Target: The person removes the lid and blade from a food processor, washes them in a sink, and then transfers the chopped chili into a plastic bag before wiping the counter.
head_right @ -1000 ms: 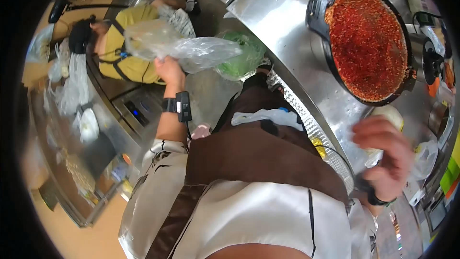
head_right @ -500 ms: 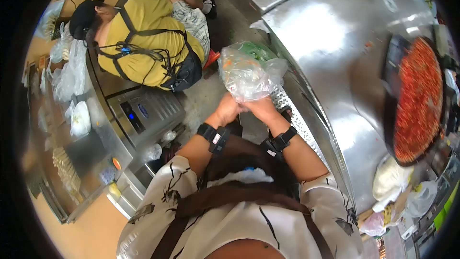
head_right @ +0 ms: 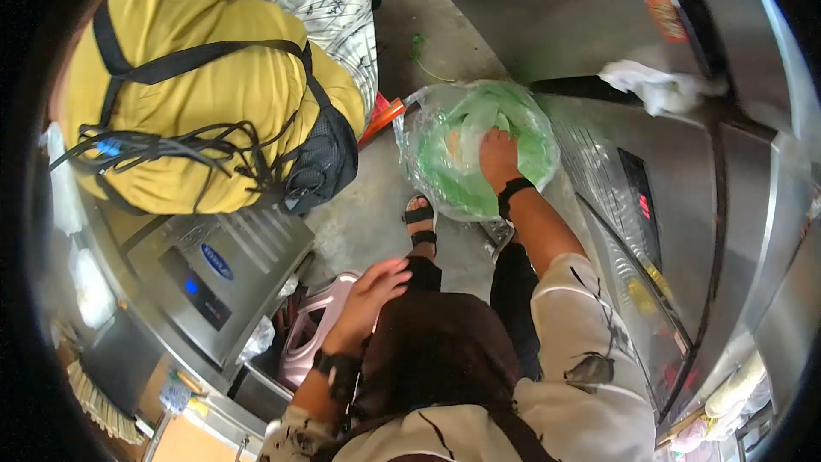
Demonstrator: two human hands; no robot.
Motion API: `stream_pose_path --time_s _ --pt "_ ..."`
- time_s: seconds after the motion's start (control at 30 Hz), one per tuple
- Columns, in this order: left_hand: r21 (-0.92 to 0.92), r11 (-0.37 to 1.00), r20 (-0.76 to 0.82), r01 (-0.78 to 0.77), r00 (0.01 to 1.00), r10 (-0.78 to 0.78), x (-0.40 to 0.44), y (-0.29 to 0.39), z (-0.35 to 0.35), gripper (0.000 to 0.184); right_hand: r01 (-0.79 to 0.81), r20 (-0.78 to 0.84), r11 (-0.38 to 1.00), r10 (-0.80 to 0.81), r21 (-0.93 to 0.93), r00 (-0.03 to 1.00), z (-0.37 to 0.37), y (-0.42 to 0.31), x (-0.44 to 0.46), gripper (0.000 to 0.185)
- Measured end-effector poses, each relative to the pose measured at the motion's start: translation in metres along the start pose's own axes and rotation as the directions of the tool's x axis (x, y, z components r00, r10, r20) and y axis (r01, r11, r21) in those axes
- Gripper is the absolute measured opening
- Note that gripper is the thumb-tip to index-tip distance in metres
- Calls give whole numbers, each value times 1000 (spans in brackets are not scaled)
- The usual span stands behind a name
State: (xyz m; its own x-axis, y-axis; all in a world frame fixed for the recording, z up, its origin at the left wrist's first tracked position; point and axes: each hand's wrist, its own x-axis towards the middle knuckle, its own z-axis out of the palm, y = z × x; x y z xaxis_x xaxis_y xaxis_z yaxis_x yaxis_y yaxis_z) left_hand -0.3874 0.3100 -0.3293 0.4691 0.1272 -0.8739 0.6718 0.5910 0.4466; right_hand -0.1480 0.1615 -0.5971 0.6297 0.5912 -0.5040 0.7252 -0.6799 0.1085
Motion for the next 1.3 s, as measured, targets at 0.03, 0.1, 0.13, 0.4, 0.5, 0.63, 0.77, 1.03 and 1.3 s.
stream_pose_path --time_s 0.03,0.1,0.13,0.4,0.5,0.63,0.77,1.03,1.3 --pt "-28 999 -53 19 998 -21 -5 -3 -16 38 25 67 999 -23 -28 997 16 -7 13 30" --pt "-50 999 -166 10 986 -18 -15 5 -38 35 131 207 967 -85 -220 975 40 -17 41 32" --pt "-72 997 -198 -15 980 1 -16 4 -48 34 86 279 969 -19 -231 960 36 -18 55 32" --pt "-179 978 -180 -109 981 76 -51 43 -21 30 -201 391 921 59 334 919 -45 -12 26 122" --pt "-64 976 -88 -209 975 203 -74 81 7 31 -97 145 832 20 546 989 -113 -8 -55 71" --pt "20 942 64 -335 941 333 -107 138 36 35 -183 175 465 61 866 983 -205 15 -177 56" --pt "95 890 292 -446 867 403 -135 198 80 39 -282 285 -44 113 958 952 -289 65 -296 43" --pt "259 812 521 -524 783 339 -168 247 186 43 356 224 -708 586 610 779 -360 180 -464 65" --pt "382 514 498 -768 639 586 -153 249 334 48 569 90 -568 750 595 655 -349 268 -482 81"
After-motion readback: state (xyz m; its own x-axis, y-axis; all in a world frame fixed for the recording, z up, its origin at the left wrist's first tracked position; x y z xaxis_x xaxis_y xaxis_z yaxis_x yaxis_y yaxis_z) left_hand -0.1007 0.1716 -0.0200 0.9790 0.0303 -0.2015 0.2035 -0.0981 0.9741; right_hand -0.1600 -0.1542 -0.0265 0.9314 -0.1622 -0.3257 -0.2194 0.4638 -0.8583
